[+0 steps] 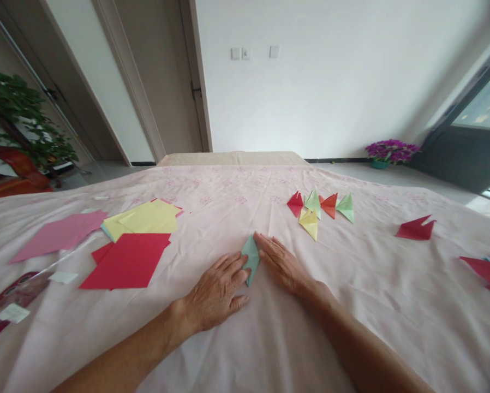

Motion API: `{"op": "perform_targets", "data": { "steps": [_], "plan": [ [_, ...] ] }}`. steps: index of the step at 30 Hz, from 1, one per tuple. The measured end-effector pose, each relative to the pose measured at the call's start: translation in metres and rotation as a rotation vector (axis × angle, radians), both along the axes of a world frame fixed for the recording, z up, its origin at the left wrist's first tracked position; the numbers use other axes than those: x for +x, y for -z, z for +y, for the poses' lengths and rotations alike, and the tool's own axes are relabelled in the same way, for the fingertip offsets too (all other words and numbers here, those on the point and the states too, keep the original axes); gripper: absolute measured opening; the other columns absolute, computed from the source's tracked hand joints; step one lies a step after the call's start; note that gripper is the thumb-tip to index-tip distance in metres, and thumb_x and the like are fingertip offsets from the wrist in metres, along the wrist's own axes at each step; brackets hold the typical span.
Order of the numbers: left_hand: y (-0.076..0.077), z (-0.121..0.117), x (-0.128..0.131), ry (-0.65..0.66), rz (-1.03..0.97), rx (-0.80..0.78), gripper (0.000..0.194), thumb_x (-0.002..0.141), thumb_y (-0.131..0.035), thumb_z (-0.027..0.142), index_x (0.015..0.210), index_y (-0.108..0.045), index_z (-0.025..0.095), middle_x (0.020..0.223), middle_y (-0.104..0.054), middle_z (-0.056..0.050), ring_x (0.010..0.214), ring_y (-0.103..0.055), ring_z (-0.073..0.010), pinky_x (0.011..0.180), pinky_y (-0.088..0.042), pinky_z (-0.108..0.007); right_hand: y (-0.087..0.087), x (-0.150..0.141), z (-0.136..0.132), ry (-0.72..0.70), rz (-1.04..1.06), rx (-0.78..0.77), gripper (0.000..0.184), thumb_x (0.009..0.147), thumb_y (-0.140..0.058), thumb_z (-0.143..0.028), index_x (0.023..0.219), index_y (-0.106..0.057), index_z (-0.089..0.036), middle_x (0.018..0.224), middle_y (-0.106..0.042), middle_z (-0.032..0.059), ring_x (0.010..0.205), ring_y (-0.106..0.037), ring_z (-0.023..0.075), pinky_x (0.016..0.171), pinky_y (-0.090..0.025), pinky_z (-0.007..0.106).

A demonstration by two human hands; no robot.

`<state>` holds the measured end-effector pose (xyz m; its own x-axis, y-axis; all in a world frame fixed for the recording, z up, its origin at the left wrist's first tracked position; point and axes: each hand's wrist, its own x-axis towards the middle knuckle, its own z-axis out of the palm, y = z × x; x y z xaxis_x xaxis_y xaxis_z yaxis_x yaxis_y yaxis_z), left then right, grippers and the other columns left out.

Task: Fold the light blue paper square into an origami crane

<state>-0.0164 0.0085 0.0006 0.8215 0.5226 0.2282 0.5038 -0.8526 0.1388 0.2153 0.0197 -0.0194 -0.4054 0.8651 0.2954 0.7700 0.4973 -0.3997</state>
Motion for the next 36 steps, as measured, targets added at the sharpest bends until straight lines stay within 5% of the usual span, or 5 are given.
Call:
{"op": "perform_targets", "data": {
  "steps": [4,9,20,28,36],
  "plan": [
    [-0.008,0.005,0.01,-0.024,-0.04,0.001,0.022,0.09,-0.055,0.034,0.105,-0.055,0.019,0.123,-0.058,-0.011,0.12,-0.052,-0.0243,0.105,-0.039,-0.039,0.005,0.002,0.005,0.123,0.099,-0.001,0.052,0.099,-0.03,-0.026,0.15,-0.022,-0.024,0.144,-0.047,0.0082,0.134,-0.041,0.0189,0.113,-0.03,0.046],
    [-0.009,0.019,0.034,-0.226,-0.008,-0.009,0.017,0.094,-0.043,0.016,0.082,-0.054,0.02,0.083,-0.062,-0.003,0.08,-0.062,-0.0185,0.075,-0.05,-0.031,0.005,-0.002,0.008,0.229,0.036,0.046,0.036,0.096,-0.041,-0.031,0.127,-0.057,-0.021,0.136,-0.054,0.0107,0.132,-0.042,0.0245,0.109,-0.035,0.047],
    [-0.006,0.055,0.047,-0.484,-0.212,-0.297,0.029,0.078,-0.067,0.018,0.102,-0.053,0.019,0.108,-0.062,-0.006,0.094,-0.064,-0.0168,0.079,-0.049,-0.028,-0.003,-0.01,0.0,0.369,0.044,0.009,0.024,0.088,-0.055,-0.031,0.112,-0.056,-0.026,0.124,-0.056,0.0061,0.122,-0.045,0.0262,0.101,-0.036,0.044],
    [-0.006,0.085,0.051,-0.566,-0.212,-0.572,0.028,0.054,-0.08,0.031,0.076,-0.066,0.02,0.068,-0.066,0.001,0.071,-0.065,-0.0206,0.063,-0.045,-0.026,0.001,-0.008,0.002,0.363,0.177,-0.016,0.027,0.085,-0.058,-0.029,0.112,-0.058,-0.026,0.127,-0.056,0.0057,0.123,-0.044,0.0263,0.103,-0.032,0.044],
    [0.001,0.056,0.045,-0.425,-0.643,-0.729,0.039,0.078,-0.059,0.05,0.092,-0.064,0.013,0.085,-0.068,-0.004,0.08,-0.062,-0.0182,0.07,-0.047,-0.025,-0.008,-0.001,-0.002,0.344,0.417,-0.042,0.036,0.09,-0.051,-0.046,0.113,-0.062,-0.021,0.112,-0.067,0.0072,0.106,-0.059,0.0234,0.09,-0.045,0.036]
  ]
}}
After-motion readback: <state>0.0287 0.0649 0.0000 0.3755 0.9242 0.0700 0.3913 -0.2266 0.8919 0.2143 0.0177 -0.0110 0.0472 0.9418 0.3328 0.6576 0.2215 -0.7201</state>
